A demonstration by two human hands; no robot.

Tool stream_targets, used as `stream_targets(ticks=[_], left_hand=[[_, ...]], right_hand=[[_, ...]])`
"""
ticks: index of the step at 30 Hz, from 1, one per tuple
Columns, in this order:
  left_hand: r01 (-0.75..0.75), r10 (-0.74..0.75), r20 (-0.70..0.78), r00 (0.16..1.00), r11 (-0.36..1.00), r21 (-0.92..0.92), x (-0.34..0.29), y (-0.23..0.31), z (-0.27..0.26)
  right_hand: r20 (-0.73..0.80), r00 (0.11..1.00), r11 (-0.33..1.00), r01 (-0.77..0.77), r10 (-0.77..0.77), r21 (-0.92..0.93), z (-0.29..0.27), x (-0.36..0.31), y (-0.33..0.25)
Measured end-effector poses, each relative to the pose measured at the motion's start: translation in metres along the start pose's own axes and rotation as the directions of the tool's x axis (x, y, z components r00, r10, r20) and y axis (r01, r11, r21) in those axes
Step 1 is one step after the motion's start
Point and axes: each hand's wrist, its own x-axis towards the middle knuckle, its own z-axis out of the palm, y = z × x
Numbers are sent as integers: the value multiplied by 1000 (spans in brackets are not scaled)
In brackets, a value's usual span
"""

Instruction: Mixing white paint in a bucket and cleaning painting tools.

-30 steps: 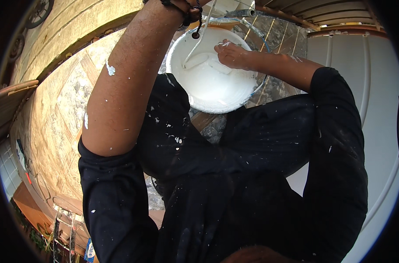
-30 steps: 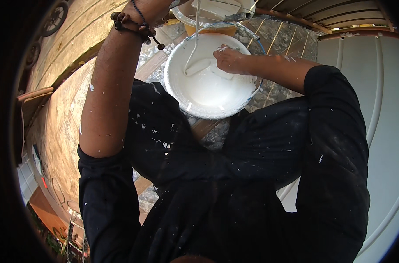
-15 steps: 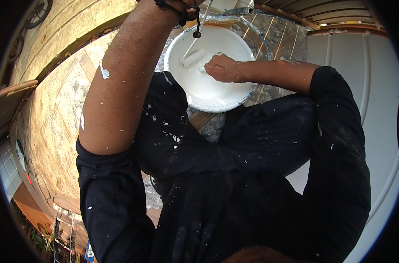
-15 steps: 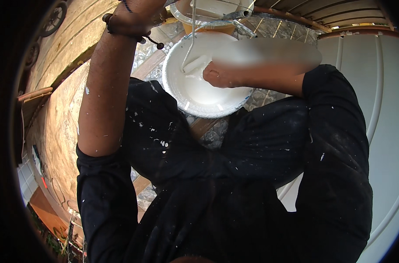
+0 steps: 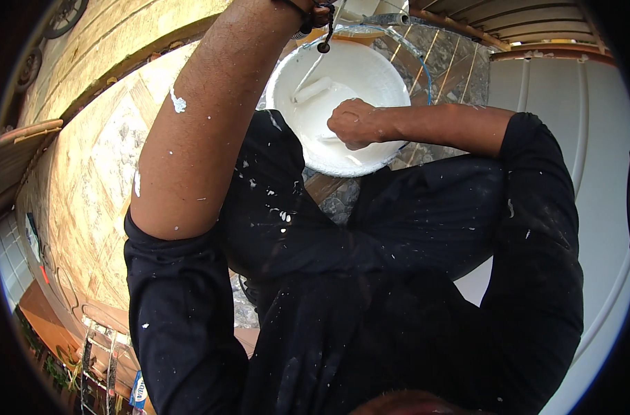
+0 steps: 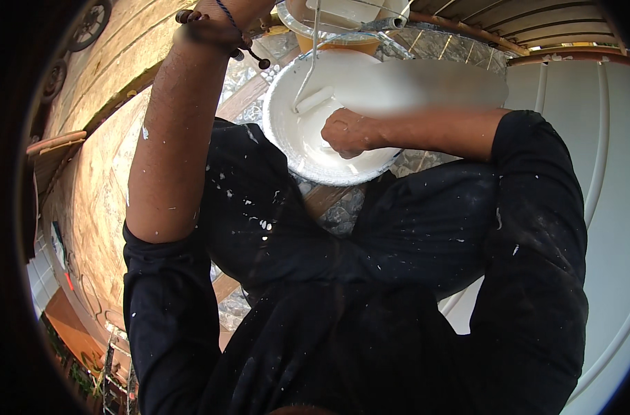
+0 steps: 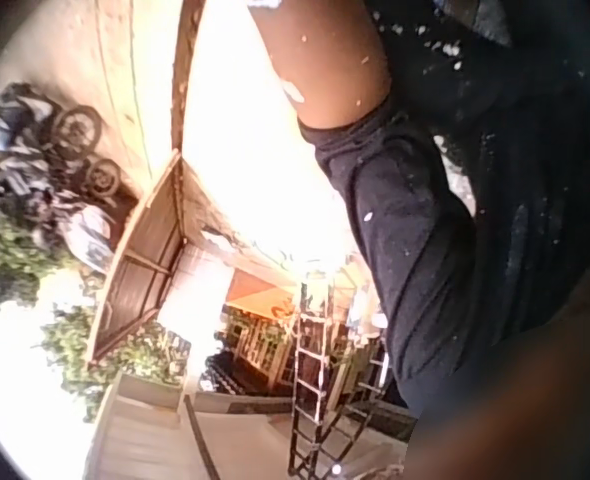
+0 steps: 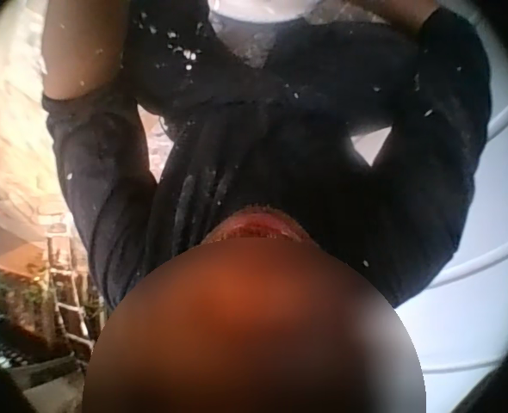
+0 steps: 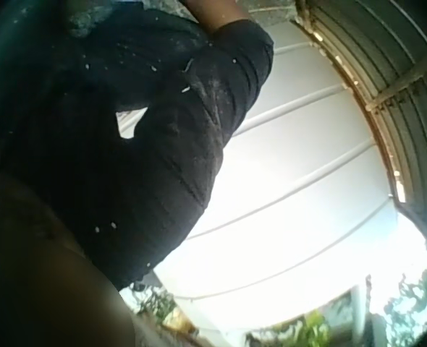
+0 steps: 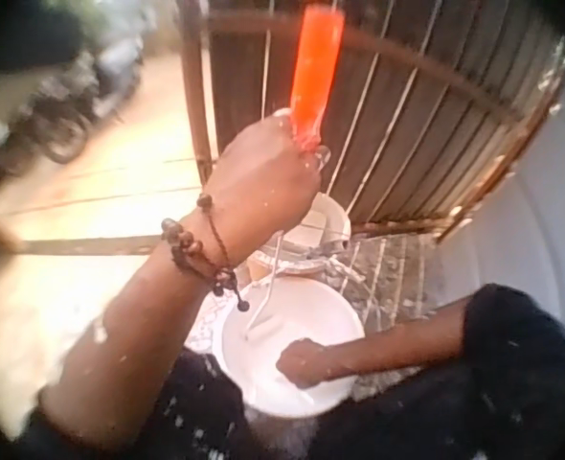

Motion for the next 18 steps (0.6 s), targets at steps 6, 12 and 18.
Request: stream_targets(ticks=[6,12,18], left_hand=[[-215,213,36,976,969,125,-1,2,4],[-38,38,1,999,999,7,-4,0,1],[46,-46,4,999,999,2,-6,3,1]], right_hand=[[123,989,996,-83,78,35,7,-1,-18],[-121,989,996,-88,84,-23,21,20,9],[-115,978,973,-188,174,-131,5,15,31]])
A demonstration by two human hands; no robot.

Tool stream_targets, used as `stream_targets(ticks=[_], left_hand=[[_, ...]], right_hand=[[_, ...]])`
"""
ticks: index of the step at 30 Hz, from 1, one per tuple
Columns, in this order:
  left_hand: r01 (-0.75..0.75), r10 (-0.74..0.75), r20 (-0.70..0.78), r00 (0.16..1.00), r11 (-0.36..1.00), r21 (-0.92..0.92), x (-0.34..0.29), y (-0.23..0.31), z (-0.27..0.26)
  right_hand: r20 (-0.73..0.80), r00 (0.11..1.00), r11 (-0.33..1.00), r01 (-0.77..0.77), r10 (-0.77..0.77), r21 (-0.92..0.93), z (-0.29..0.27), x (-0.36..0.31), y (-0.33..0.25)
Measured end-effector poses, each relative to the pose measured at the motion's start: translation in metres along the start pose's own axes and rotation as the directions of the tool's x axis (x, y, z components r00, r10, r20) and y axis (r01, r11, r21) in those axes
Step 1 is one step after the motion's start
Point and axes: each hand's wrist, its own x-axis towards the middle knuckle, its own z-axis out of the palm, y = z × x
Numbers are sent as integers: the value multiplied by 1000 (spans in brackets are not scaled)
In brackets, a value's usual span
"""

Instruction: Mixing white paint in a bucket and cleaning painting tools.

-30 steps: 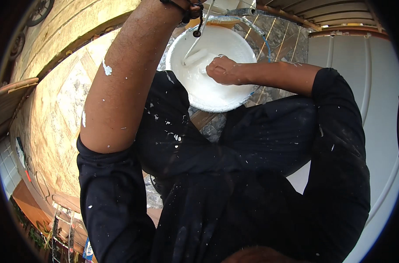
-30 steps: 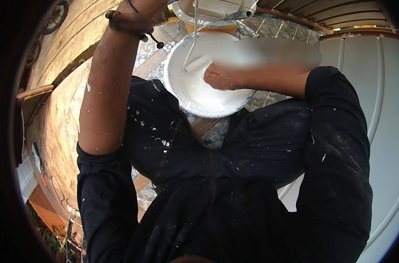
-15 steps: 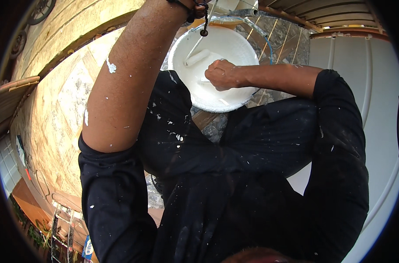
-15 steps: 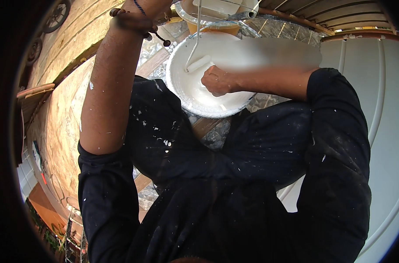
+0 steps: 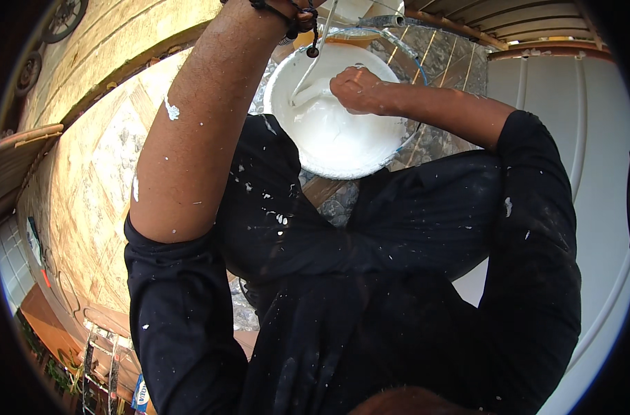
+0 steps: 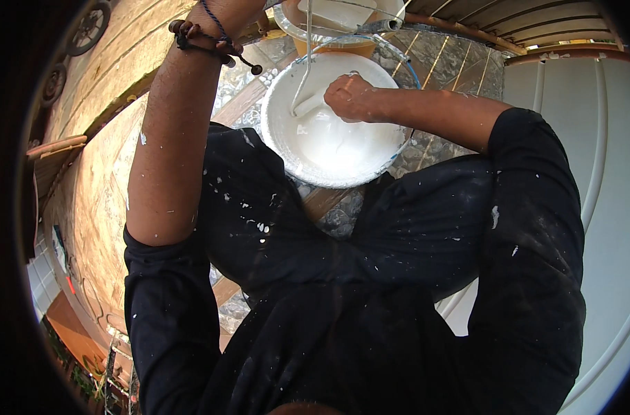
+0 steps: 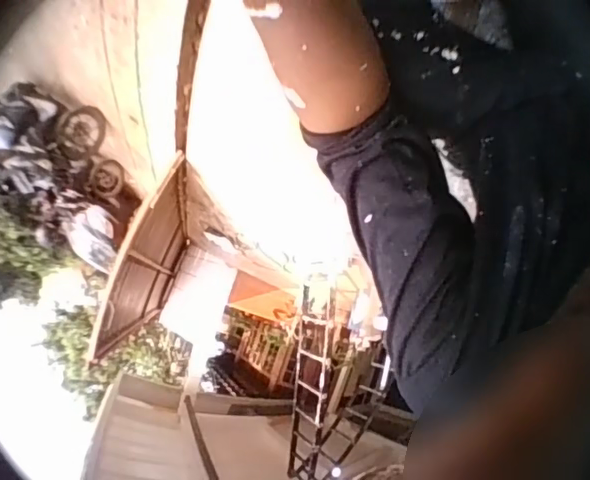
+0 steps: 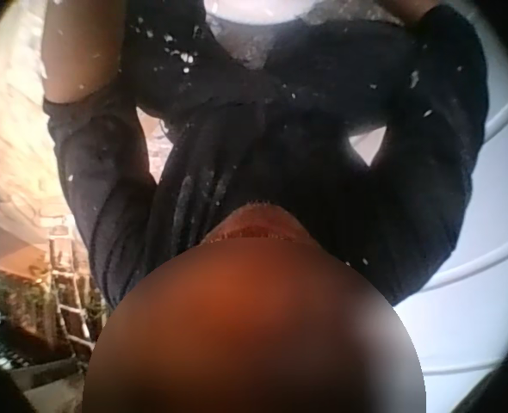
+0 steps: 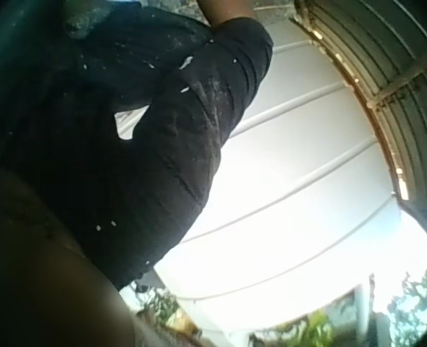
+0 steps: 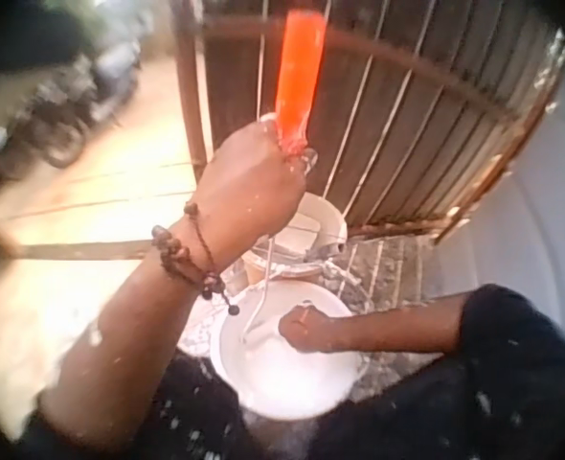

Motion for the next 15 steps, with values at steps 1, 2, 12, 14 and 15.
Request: stream_targets(ticks=[1,2,12,14,15], left_hand=[[42,-43,-18,999,998,-43,2,0,2],[45,-46,-15,999,998,-45,3,1,3],[25,-26,-30,999,999,-30,-1,0,-8],[53,-54,-26,998,998,-31,0,4,-8],[76,-76,-14,997,996,-36,1,6,-8]], right_hand=[[41,999,1000,-18,18,1,-5,-2,4],[63,998,1000,-28,28,3,-8,-4,6],[42,993,994,106,-108,38,25,2,-10],[36,964,957,258,-265,135,30,-6,-13],[-57,945,939,326,-321,110,30,-11,-14]])
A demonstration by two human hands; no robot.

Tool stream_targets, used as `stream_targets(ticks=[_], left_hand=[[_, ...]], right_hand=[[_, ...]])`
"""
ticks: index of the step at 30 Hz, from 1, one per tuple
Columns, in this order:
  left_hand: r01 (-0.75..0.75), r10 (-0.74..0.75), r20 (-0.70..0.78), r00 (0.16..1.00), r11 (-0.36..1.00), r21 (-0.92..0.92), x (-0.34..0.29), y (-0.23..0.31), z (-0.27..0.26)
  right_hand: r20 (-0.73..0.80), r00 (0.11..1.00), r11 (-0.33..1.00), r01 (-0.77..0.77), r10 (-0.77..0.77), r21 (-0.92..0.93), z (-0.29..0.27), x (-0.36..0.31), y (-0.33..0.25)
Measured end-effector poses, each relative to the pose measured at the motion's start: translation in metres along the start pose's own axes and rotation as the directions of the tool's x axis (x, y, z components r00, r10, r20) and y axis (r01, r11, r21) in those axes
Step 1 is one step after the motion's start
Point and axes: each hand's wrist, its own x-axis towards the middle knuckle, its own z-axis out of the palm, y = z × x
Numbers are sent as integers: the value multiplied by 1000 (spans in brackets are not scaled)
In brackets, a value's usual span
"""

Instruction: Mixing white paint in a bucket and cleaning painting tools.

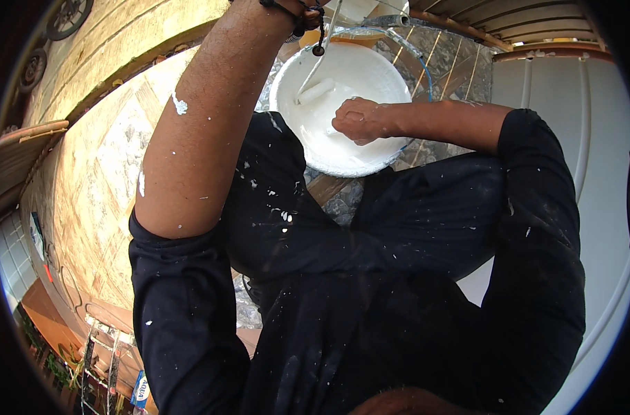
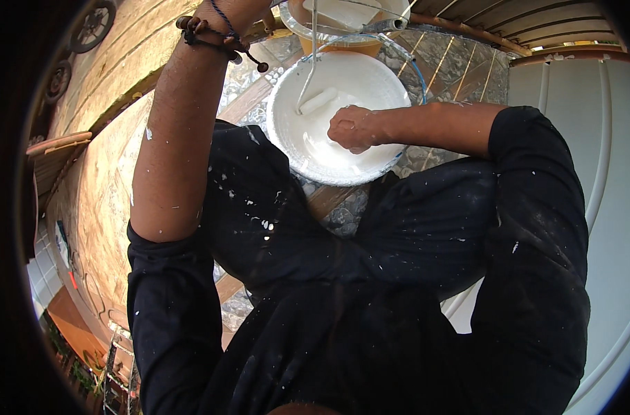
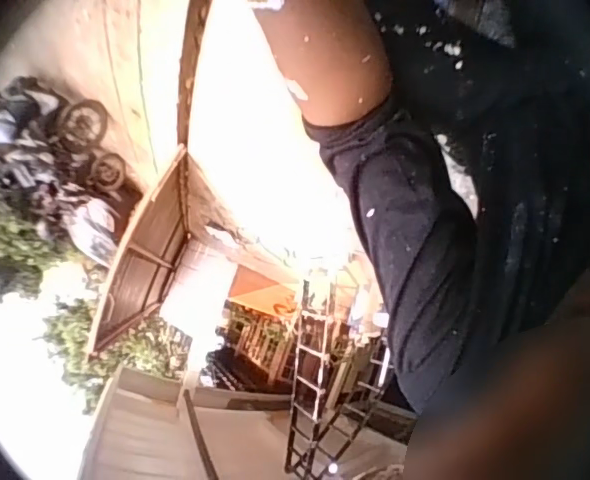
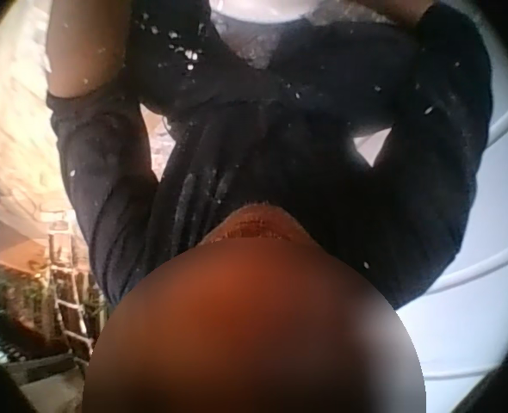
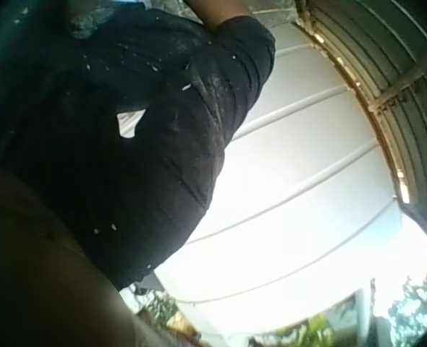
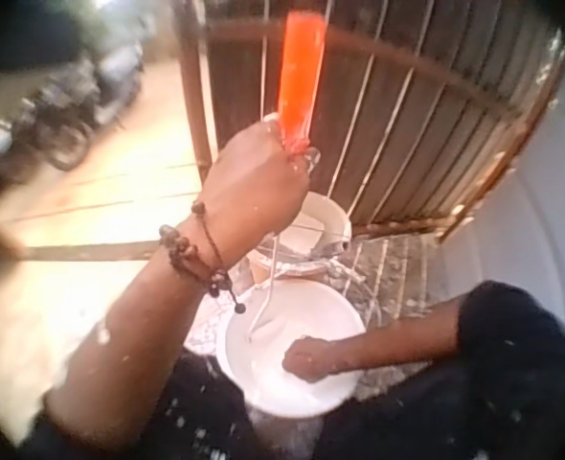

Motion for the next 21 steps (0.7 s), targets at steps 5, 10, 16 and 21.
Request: stream_targets(ticks=[5,10,16,21], left_hand=[[65,-65,15,998,998,-16,6,9,1],[28,-27,12,1000,999,-31,2,16,-1],[67,-67,15,998,998,-4,6,22,-5],[60,-59,-18,998,997,41,2,15,-11]], right_hand=[[148,988,999,-39,41,-20,-16,-11,-11],[231,970,994,-90,75,56,-25,-2,-30],[180,969,981,-184,171,62,-24,16,-32],[4,991,991,-131,131,8,-18,27,-13]])
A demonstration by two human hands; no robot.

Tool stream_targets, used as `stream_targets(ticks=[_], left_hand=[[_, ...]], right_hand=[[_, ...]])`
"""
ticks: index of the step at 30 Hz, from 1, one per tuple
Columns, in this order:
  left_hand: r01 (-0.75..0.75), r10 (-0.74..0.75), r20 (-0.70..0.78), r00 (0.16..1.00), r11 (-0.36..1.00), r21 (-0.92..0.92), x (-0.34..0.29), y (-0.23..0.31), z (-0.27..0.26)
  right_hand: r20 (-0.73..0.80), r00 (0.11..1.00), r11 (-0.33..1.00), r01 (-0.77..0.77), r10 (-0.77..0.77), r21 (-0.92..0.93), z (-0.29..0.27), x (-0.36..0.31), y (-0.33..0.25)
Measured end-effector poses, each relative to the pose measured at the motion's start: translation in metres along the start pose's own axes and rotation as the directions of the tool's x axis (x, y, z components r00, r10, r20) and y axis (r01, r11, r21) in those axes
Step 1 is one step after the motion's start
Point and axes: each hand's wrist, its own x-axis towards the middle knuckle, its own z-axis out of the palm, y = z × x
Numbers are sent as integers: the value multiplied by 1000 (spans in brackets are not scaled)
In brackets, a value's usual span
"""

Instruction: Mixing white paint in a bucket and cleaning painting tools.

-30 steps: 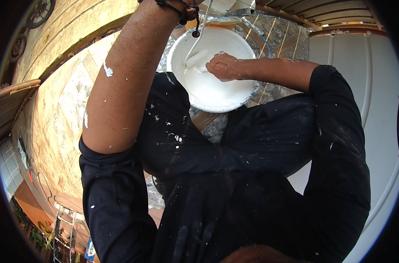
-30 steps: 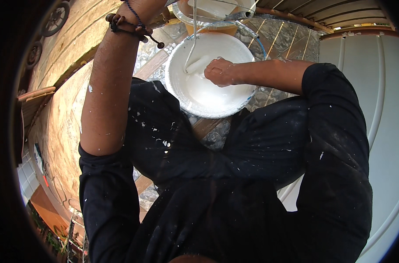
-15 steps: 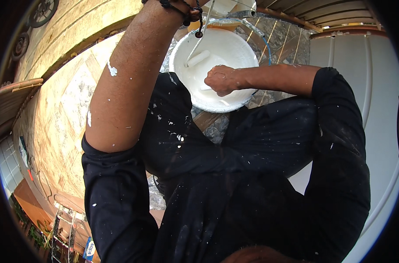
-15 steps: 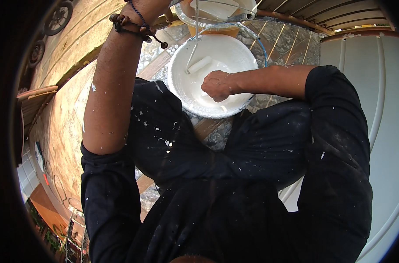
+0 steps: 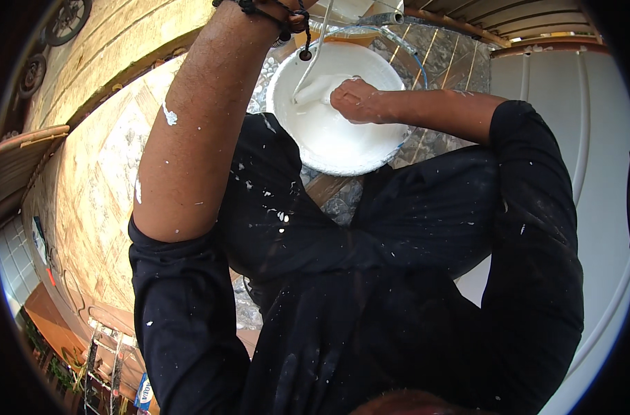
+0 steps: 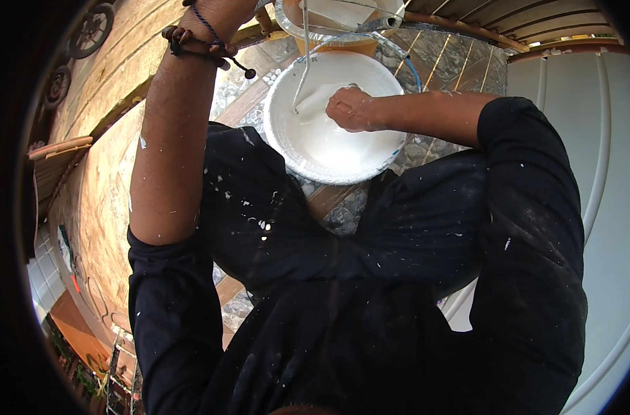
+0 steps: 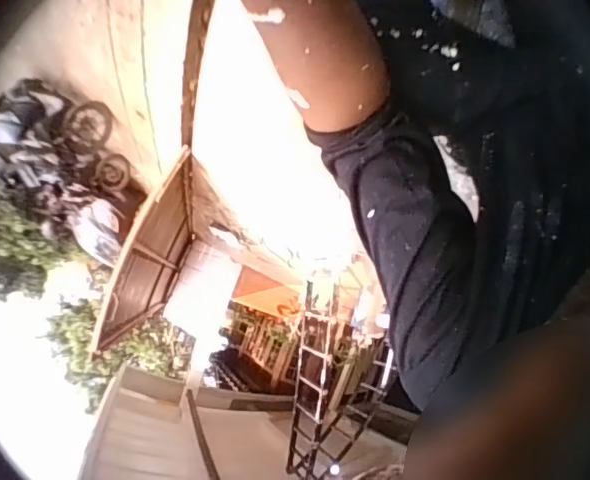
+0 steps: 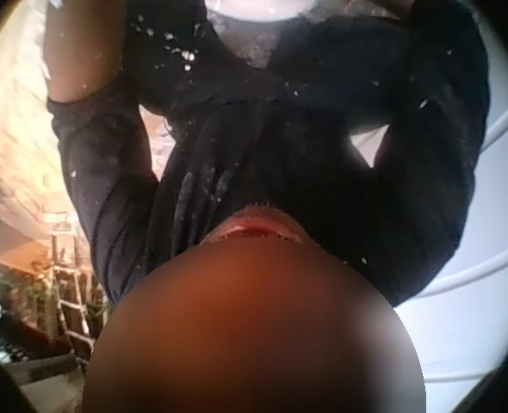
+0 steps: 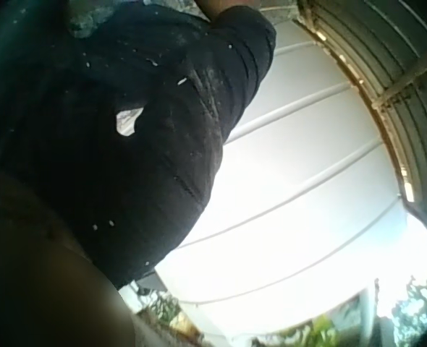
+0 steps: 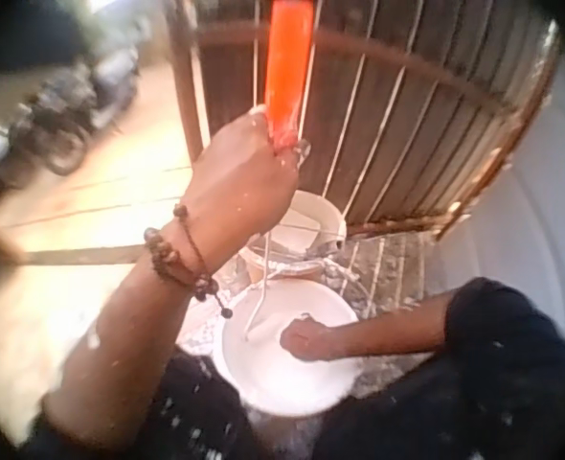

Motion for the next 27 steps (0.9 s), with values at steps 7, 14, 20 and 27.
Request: stream_targets(ticks=[7,14,20,27], left_hand=[[-14,14,-1,1000,1000,-15,1,-1,-1],[-29,28,-15,1000,996,-85,0,11,6],[76,-74,50,996,996,-46,-2,6,-5],[21,-21,-1,1000,1000,-19,0,5,1]], right_hand=[[97,984,984,-140,150,-106,2,-26,25],[413,815,899,-437,407,-24,2,-27,17],[495,779,816,-537,384,212,-12,-10,4],[555,541,176,-798,632,577,-43,-20,12]])
